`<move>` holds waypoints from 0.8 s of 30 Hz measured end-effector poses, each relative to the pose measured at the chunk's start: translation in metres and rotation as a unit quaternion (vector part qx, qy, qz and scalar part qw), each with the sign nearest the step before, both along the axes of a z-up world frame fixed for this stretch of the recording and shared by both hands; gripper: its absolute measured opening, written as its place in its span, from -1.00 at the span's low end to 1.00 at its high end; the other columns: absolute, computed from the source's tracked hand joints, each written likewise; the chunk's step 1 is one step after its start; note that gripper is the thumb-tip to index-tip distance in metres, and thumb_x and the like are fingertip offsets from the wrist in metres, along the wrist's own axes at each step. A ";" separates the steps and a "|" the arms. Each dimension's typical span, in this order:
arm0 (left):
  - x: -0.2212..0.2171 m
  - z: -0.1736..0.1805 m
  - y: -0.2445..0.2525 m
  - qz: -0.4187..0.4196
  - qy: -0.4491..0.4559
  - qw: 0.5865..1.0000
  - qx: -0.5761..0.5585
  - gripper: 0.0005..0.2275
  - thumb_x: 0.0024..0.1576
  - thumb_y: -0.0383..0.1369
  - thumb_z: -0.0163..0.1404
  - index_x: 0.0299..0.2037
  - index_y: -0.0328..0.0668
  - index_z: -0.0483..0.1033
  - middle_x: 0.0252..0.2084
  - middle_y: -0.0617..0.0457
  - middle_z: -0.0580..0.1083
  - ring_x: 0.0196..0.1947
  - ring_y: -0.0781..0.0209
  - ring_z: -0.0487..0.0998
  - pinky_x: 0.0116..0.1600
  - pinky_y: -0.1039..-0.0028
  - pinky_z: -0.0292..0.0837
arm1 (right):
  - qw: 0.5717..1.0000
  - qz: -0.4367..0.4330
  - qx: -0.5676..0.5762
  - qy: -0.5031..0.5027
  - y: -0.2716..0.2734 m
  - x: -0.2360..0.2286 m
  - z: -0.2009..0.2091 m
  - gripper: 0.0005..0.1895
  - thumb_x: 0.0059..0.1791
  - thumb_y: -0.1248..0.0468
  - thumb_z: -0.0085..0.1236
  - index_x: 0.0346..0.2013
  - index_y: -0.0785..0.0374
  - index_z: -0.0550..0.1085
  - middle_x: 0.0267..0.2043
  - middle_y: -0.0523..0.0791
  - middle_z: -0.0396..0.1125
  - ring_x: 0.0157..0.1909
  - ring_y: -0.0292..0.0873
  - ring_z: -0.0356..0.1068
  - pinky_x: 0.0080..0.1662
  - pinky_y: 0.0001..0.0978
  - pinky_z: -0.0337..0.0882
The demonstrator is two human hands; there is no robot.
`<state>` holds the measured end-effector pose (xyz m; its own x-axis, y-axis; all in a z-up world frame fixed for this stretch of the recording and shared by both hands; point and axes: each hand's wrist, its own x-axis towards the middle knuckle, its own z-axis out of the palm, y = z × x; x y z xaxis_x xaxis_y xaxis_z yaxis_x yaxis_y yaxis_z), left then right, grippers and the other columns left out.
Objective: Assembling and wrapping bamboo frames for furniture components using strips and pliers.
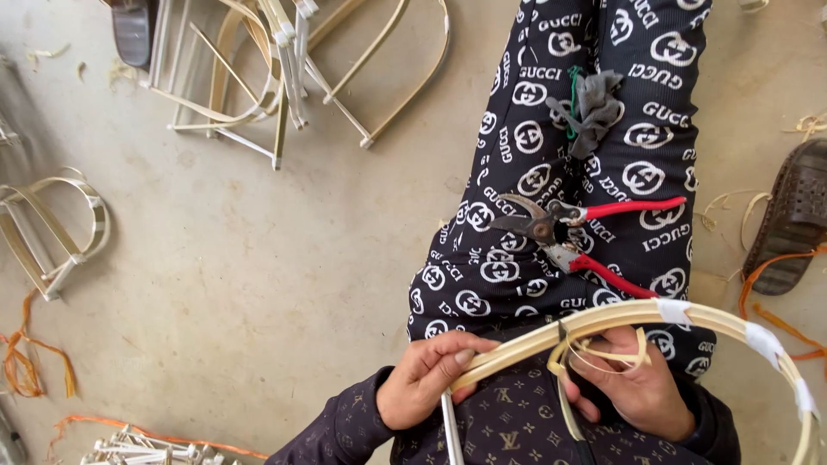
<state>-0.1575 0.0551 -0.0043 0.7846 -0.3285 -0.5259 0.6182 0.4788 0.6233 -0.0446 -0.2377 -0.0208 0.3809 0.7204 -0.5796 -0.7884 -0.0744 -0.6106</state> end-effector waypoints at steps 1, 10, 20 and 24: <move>-0.001 0.004 -0.001 0.001 0.005 1.000 -0.003 -0.69 0.41 -0.40 -0.24 0.25 -0.40 0.42 -0.40 0.20 0.42 -0.47 0.52 0.33 -0.34 0.68 0.28 | 1.000 0.001 -0.003 0.005 0.002 0.000 0.004 -0.69 0.09 0.35 -0.10 0.10 0.42 0.25 -0.43 0.04 0.45 -0.60 -0.24 0.37 -0.51 -0.47 0.40; 0.066 0.036 0.007 -0.147 -0.005 0.988 0.041 -0.69 0.37 -0.35 -0.24 0.24 -0.33 0.35 -0.48 0.17 0.40 -0.55 0.48 0.37 -0.41 0.63 0.34 | 0.998 -0.004 -0.035 -0.057 0.002 0.008 0.003 -0.65 0.07 0.35 -0.05 0.13 0.37 0.23 -0.50 0.01 0.41 -0.65 -0.25 0.33 -0.57 -0.48 0.34; 0.075 0.024 -0.015 -0.141 -0.112 0.966 0.183 -0.77 0.37 -0.37 -0.20 0.01 -0.32 0.52 -0.56 0.21 0.38 -0.58 0.48 0.34 -0.44 0.58 0.29 | 0.999 0.008 0.049 -0.017 0.011 0.006 -0.001 -0.61 0.09 0.34 -0.07 0.18 0.21 0.09 -0.48 0.05 0.41 -0.67 -0.24 0.32 -0.60 -0.50 0.33; 0.067 0.031 -0.012 -0.144 -0.076 0.972 0.171 -0.77 0.36 -0.36 -0.18 0.00 -0.30 0.53 -0.58 0.23 0.36 -0.60 0.50 0.29 -0.47 0.60 0.25 | 0.997 -0.004 0.077 -0.020 0.006 -0.004 -0.007 -0.66 0.12 0.35 -0.08 0.17 0.32 0.16 -0.43 0.08 0.44 -0.60 -0.20 0.35 -0.55 -0.46 0.36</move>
<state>-0.0906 0.0431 0.0268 0.7638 -0.3717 -0.5277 0.5836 0.0482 0.8106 -0.0486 -0.2322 -0.0279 0.4066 0.7971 -0.4465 -0.7640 0.0286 -0.6446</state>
